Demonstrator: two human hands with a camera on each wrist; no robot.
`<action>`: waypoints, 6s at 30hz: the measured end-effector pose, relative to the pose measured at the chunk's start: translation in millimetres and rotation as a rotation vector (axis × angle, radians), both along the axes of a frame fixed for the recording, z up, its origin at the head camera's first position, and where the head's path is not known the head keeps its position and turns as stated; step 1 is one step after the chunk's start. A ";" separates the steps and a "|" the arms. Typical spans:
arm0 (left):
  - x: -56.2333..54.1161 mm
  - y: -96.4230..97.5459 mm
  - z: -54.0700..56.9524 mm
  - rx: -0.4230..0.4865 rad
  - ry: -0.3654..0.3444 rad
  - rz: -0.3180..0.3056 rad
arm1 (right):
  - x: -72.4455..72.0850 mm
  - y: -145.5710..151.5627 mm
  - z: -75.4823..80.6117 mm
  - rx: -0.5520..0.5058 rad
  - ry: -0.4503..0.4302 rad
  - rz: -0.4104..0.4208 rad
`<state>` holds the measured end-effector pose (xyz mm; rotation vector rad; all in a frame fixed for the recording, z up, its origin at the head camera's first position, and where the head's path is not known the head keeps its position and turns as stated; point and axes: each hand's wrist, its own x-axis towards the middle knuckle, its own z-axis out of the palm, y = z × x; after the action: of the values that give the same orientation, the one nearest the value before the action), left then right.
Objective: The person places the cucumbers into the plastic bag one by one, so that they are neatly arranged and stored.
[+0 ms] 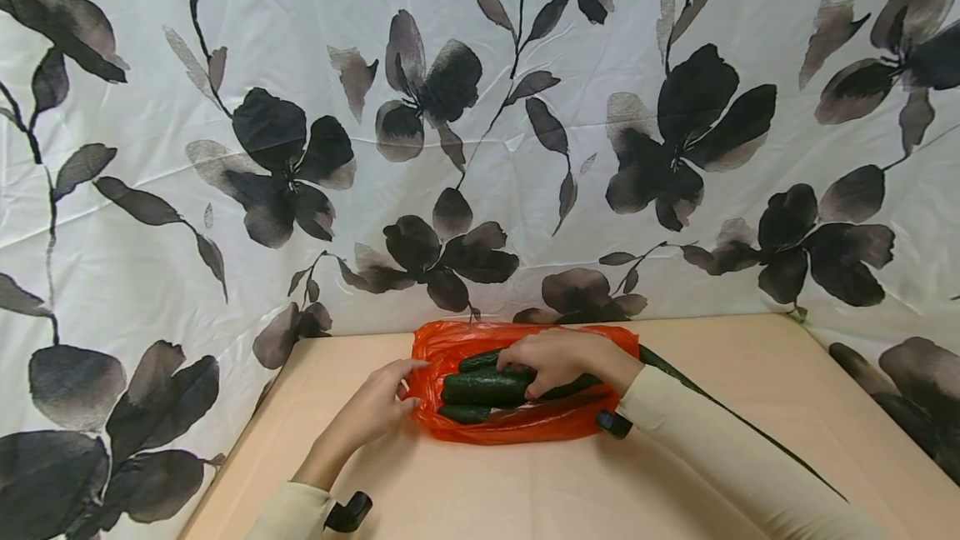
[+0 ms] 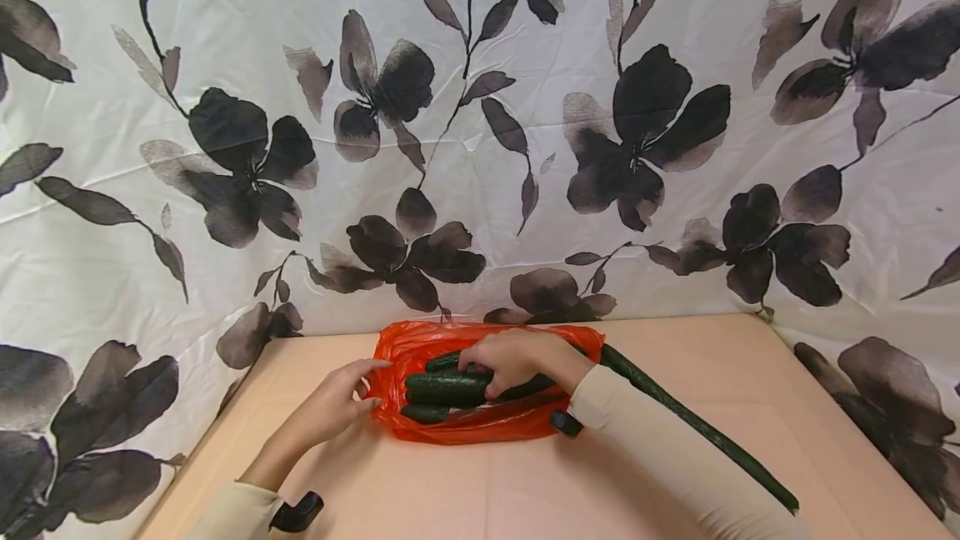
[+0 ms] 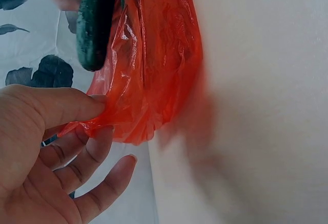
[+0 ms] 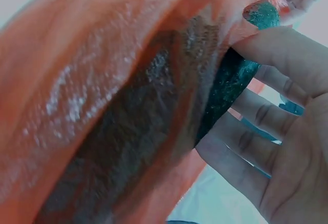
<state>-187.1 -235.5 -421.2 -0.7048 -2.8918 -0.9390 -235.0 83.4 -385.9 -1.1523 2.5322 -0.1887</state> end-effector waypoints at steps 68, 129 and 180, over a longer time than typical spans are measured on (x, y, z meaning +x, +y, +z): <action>2.3 -7.8 2.0 -0.002 -0.010 0.001 | 34.9 188.3 9.5 -0.392 -0.139 -0.278; 4.6 -13.5 0.4 0.002 -0.025 0.006 | 94.4 251.0 -51.9 -0.362 -0.275 -0.390; 5.4 -12.7 0.9 0.003 -0.048 0.026 | 63.1 232.8 14.6 -0.164 -0.044 -0.446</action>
<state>-181.7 -248.2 -420.3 -0.6511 -2.9332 -0.9704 -171.9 316.2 -371.3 -0.6077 2.7384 -0.5347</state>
